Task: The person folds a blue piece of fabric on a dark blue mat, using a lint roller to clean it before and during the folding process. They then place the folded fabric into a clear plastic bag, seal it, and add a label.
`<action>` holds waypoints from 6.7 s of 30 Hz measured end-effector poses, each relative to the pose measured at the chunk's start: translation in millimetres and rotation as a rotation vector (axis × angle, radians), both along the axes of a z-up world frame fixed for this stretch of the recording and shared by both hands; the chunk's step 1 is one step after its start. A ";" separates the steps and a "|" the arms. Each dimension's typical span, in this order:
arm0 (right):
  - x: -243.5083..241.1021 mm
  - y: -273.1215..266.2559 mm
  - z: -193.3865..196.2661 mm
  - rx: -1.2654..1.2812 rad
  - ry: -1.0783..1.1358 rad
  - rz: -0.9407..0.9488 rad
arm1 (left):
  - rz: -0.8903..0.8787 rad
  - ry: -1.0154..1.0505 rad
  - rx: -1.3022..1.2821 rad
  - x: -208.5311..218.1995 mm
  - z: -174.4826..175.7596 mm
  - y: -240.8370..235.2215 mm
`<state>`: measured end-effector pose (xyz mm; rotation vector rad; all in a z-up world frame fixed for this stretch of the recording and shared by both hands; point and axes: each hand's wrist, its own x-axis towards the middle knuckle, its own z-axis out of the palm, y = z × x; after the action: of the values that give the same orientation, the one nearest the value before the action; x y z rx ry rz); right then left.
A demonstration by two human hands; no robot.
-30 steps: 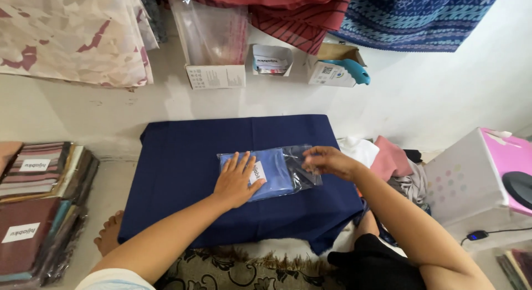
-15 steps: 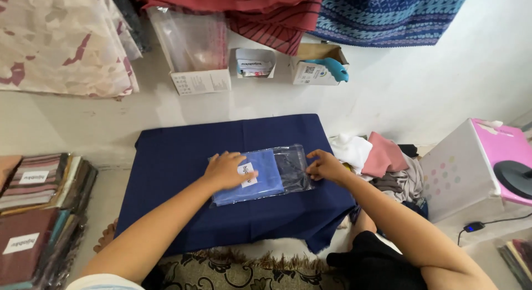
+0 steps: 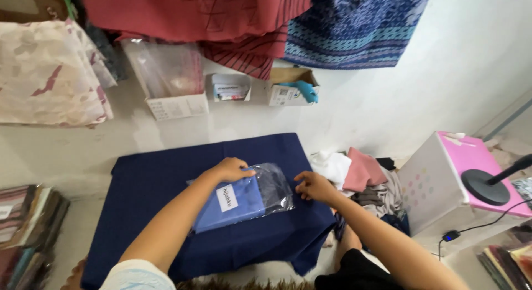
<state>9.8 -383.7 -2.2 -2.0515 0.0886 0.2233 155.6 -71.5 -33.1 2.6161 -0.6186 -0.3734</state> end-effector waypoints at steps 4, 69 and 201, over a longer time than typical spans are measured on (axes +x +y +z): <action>-3.3 -10.2 2.2 -0.022 -0.004 0.032 | -0.091 0.063 -0.126 -20.8 62.4 18.9; -43.2 101.3 8.4 -0.253 0.049 0.218 | 0.337 0.110 -0.345 -210.5 18.4 114.4; 24.7 187.7 -4.8 -0.944 -0.285 0.570 | 0.076 -0.216 0.097 -121.4 11.6 41.5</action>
<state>34.5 -196.0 -7.0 -2.9889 -0.6985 0.2621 34.2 -30.0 -21.4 2.7864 -0.5814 -0.0993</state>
